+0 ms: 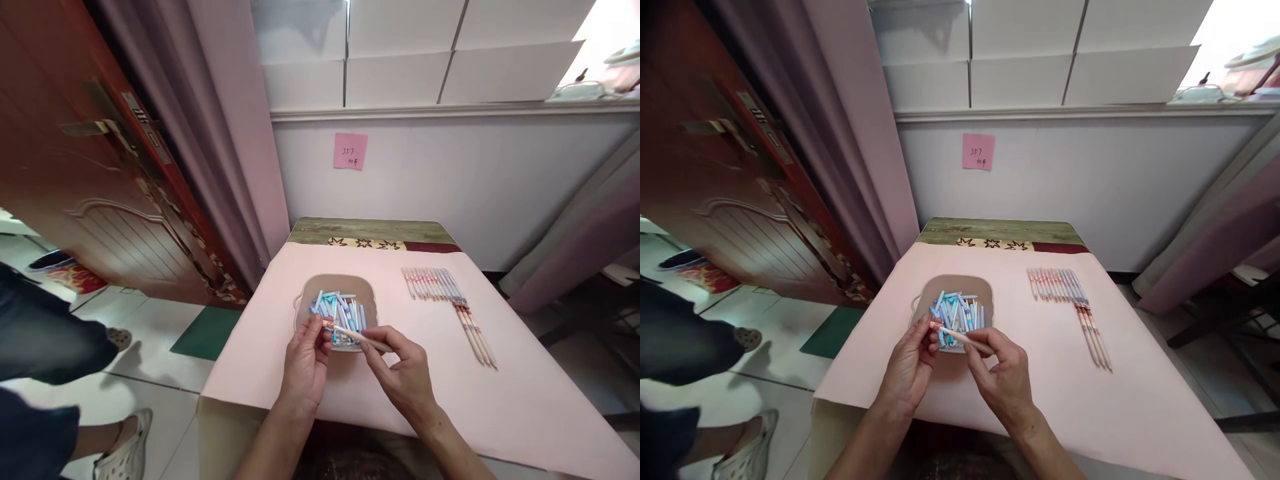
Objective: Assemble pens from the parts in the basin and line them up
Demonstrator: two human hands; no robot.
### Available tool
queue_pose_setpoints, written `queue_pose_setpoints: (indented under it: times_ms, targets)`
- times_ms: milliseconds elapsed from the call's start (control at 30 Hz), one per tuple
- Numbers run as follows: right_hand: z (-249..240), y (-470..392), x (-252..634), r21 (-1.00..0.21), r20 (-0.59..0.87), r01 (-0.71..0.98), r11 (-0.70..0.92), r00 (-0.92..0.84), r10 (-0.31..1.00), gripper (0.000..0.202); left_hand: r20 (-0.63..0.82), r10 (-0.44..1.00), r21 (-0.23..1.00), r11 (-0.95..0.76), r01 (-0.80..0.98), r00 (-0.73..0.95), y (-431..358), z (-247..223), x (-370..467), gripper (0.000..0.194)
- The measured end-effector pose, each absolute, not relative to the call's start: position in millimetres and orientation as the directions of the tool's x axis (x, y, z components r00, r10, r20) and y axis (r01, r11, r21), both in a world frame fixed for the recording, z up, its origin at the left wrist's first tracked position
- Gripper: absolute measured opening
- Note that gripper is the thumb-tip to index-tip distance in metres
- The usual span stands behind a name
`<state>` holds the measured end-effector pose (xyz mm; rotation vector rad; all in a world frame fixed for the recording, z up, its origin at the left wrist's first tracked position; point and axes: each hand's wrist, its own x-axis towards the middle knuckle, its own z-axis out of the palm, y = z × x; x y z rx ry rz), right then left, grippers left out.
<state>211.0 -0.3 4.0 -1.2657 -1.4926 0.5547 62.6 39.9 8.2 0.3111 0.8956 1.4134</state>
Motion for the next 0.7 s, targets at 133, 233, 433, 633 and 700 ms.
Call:
queue_pose_setpoints:
  times_ms: [133,233,433,633,700]
  targets:
    - [0,1,209,-0.806,0.465,0.461,0.372,0.104,0.879,0.013,-0.261,0.953,0.764,0.107,-0.636,-0.154,36,11,68,0.026]
    - [0,0,210,-0.799,0.477,0.464,0.382,0.102,0.873,0.013,-0.262,0.949,0.772,0.096,-0.628,-0.177,34,13,71,0.03]
    - [2,0,212,-0.759,0.547,0.489,0.431,0.119,0.829,0.013,-0.257,0.958,0.737,0.111,-0.667,-0.124,36,13,72,0.027]
    - [-1,2,214,-0.745,0.576,0.498,0.444,0.145,0.804,0.013,-0.272,0.956,0.728,0.128,-0.674,-0.112,37,13,75,0.025]
    - [-3,2,214,-0.752,0.571,0.491,0.44,0.149,0.807,0.014,-0.3,0.948,0.718,0.153,-0.679,-0.102,38,13,76,0.025]
